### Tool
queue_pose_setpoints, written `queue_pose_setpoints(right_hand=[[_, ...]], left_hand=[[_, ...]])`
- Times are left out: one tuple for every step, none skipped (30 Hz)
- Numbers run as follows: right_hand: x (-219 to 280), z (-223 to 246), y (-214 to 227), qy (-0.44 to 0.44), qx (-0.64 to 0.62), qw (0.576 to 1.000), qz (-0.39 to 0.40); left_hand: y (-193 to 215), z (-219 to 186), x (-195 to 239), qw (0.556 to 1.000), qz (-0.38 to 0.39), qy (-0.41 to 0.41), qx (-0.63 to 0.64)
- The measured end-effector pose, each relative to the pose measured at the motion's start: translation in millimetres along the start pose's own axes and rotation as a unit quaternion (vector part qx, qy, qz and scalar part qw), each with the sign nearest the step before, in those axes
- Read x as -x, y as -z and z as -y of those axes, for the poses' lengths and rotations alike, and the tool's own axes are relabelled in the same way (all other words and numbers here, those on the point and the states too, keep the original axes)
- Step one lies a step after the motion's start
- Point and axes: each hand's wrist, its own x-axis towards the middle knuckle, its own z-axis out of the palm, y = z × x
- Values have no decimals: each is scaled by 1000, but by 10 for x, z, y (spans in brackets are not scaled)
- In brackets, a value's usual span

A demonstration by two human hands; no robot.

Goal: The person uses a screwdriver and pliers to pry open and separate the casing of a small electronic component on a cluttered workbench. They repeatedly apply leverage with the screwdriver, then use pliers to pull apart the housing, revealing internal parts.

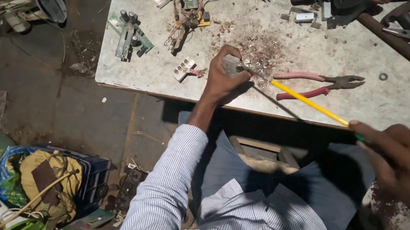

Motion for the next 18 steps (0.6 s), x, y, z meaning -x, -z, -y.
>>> queue_pose_setpoints(right_hand=[[1,36,-4,-16,27,999,26],[5,66,-12,-12,24,1000,15],[3,95,-32,-7,20,1000,5],[7,123,-57,-3,16,1000,-6],[16,141,-78,26,2,999,-39],[25,150,-95,54,-11,996,-73],[38,151,-108,81,-23,991,-109],[41,144,-120,51,-14,996,-65],[45,136,-137,20,-6,1000,-22],[54,128,-152,-12,3,1000,20],[60,117,-165,5,-12,1000,-4],[69,110,-178,21,-27,999,-28],[79,99,-188,38,-42,997,-52],[85,88,-197,31,-33,998,-40],[90,79,-201,25,-25,999,-29],[92,73,-203,18,-16,1000,-18],[95,75,-204,30,1,999,-28],[101,83,-204,41,19,998,-38]], left_hand=[[-16,1,8,999,-10,29,13],[-27,8,11,998,-19,58,26],[-32,20,15,998,-19,46,28],[-31,35,12,999,-18,34,30],[-31,54,13,999,-17,22,32],[-23,71,21,1000,-16,14,20],[-14,87,15,1000,-15,6,8],[-11,103,10,1000,-13,-2,-3],[-8,117,7,1000,-13,0,-12],[-7,128,3,1000,-13,2,-20],[-2,134,1,1000,-13,4,-28],[5,136,-1,1000,-13,-2,-27],[2,138,0,1000,-12,-9,-26],[-2,137,3,1000,-11,-15,-25],[-9,133,1,999,-11,-14,-27],[-17,127,0,999,-10,-13,-30],[-18,118,6,999,-10,-12,-33],[-22,109,13,999,-12,-7,-29]])
